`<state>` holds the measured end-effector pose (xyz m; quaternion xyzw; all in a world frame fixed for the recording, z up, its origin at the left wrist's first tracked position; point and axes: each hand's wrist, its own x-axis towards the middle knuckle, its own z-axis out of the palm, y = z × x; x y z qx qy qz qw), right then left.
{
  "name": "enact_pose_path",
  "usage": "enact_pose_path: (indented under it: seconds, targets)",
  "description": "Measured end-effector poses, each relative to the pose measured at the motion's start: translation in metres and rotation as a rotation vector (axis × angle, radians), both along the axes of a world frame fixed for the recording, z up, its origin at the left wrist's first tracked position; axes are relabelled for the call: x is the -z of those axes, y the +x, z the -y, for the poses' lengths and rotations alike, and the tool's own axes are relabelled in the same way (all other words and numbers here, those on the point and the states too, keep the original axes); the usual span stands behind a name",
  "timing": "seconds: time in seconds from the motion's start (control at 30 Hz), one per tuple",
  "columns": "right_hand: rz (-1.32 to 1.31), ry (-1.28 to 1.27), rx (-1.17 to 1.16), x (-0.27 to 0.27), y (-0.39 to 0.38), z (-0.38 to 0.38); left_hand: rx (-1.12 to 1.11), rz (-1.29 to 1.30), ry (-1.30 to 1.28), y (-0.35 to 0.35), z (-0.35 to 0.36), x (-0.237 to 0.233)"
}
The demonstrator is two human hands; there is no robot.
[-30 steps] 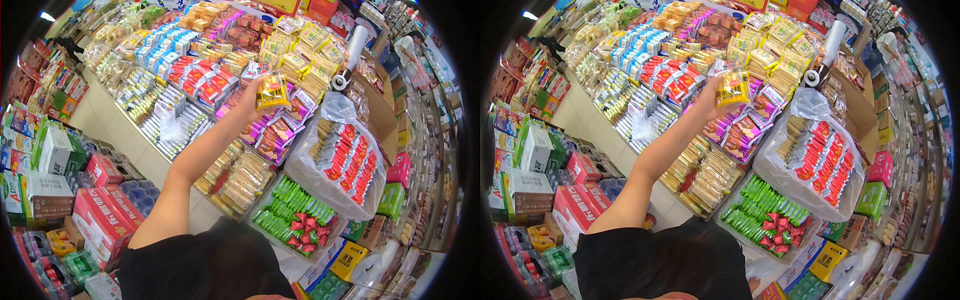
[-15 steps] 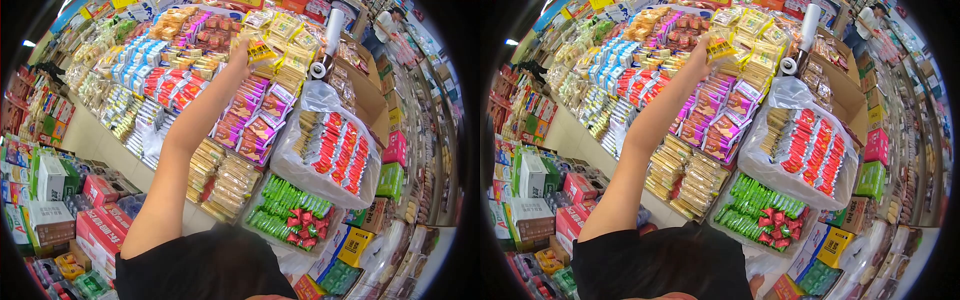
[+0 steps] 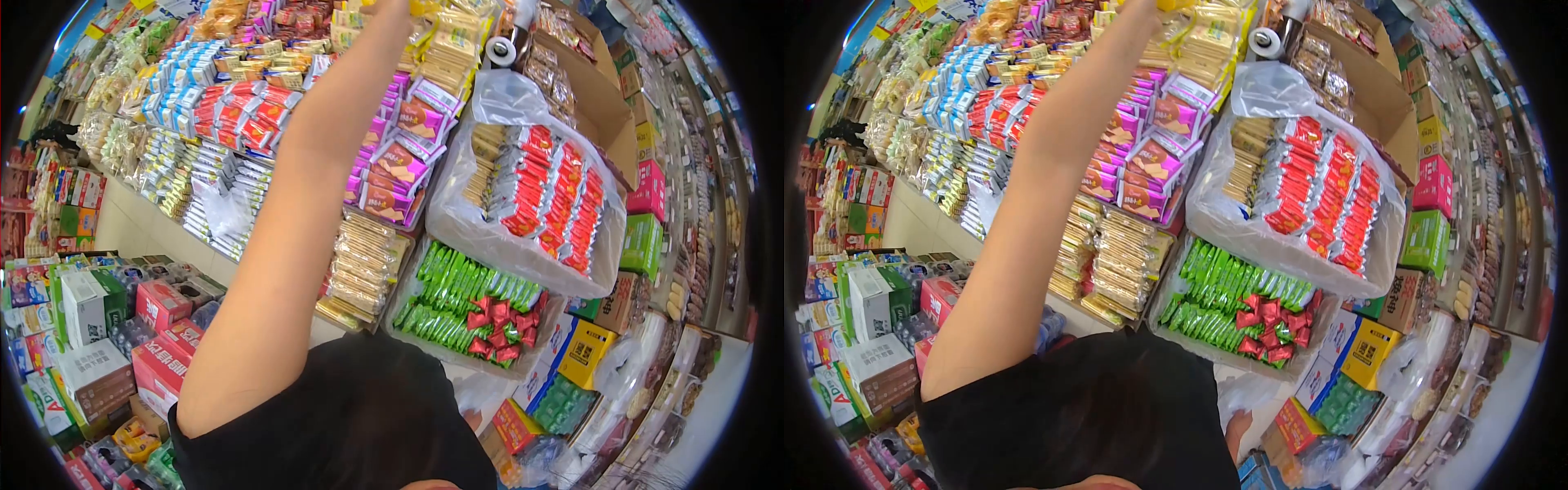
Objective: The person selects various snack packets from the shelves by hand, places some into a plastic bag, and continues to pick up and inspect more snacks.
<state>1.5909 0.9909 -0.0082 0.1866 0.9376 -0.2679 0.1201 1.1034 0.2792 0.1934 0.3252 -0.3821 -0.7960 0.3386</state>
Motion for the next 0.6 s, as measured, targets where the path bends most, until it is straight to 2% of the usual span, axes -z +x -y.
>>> enact_pose_path:
  seconds: [0.07,0.13,0.17,0.23,0.27,0.3,0.4,0.5,0.57,0.6]
  targets:
    - [0.073,0.021,-0.022,-0.002,0.002,0.002,0.084,0.026,-0.037,0.002,0.003,0.001]
    - [0.033,-0.085,0.005,0.006,0.006,0.002,0.16,0.05,-0.078,0.004,0.006,0.003]
    - [0.128,-0.044,-0.007,-0.015,-0.004,0.017,0.195,0.061,-0.095,0.006,0.008,0.004]
    - [0.056,-0.069,-0.008,0.038,0.012,-0.018,0.263,0.074,-0.135,0.009,0.011,0.005]
    - [-0.024,-0.094,-0.007,0.038,0.012,-0.016,0.297,0.081,-0.153,0.011,0.014,0.006]
    - [-0.085,0.031,-0.106,0.035,0.014,-0.017,0.334,0.089,-0.17,0.013,0.016,0.007]
    - [0.042,0.023,-0.093,-0.016,-0.012,0.02,0.439,0.104,-0.228,0.02,0.025,0.008]
    - [0.059,0.032,-0.119,-0.017,-0.015,0.017,0.507,0.099,-0.275,0.03,0.038,0.005]
    - [0.058,0.059,-0.123,-0.007,-0.011,0.007,0.843,0.304,-0.486,0.038,0.044,-0.006]
    - [0.012,0.089,-0.133,0.0,-0.008,0.002,0.847,0.3,-0.492,0.037,0.031,-0.006]
